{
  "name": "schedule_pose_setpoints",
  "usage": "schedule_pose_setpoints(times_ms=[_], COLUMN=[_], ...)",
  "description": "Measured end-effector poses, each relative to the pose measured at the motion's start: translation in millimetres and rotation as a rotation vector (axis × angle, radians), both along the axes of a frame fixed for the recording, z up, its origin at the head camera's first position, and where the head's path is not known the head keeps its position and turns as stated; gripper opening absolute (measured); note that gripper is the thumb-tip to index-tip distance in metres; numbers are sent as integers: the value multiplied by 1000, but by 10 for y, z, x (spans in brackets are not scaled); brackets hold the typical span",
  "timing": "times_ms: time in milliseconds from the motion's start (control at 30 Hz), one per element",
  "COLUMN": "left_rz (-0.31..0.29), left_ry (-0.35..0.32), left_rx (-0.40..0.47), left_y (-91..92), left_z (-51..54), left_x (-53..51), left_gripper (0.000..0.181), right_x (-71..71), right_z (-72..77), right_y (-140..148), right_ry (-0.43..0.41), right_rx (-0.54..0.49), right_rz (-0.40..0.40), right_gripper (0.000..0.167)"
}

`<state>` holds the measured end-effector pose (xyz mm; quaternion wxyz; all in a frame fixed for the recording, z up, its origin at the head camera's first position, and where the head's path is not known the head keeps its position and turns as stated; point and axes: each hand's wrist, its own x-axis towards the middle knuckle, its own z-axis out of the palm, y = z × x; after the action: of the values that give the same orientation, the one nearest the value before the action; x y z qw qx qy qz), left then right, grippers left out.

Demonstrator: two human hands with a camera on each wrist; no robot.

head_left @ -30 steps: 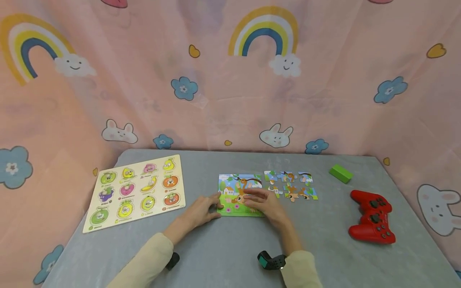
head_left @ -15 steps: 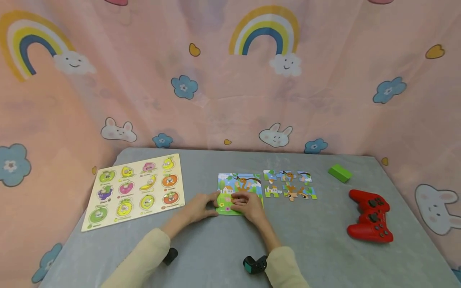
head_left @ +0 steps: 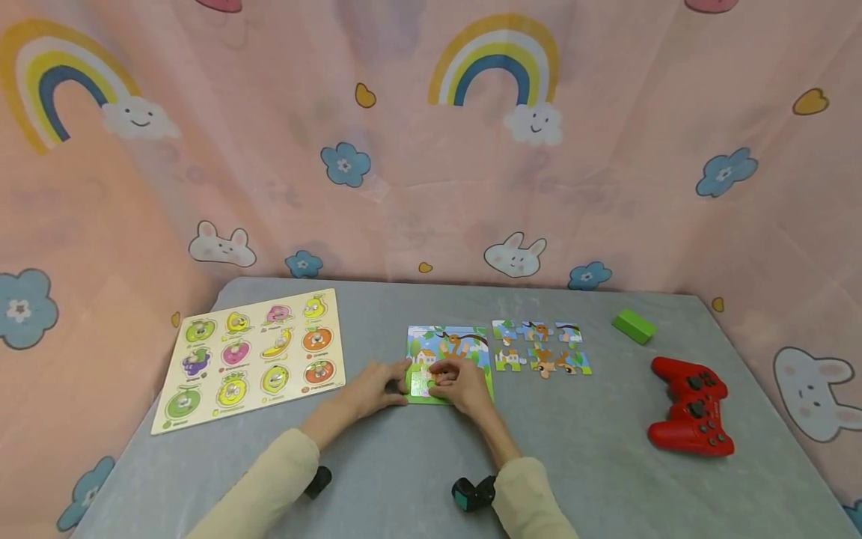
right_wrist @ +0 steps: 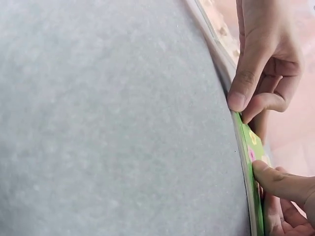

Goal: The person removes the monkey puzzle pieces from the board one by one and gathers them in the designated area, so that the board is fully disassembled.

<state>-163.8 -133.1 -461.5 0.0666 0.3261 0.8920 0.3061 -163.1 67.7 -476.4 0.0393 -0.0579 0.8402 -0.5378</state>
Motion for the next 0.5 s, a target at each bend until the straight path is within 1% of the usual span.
schedule_pose_setpoints(times_ms=[100, 267, 367, 500], left_rz=[3, 6, 10, 12], left_ry=[-4, -15, -12, -17], left_rx=[-2, 6, 8, 14], left_y=[1, 0, 0, 2], left_z=[-2, -12, -17, -21], left_x=[0, -1, 0, -1], left_gripper=[15, 15, 15, 15], right_x=[14, 58, 73, 65], right_z=[-5, 23, 46, 66], right_y=[-1, -19, -39, -56], right_ry=[27, 113, 187, 215], right_rx=[-10, 72, 123, 133], right_rz=[11, 36, 60, 106], right_gripper=[31, 36, 37, 37])
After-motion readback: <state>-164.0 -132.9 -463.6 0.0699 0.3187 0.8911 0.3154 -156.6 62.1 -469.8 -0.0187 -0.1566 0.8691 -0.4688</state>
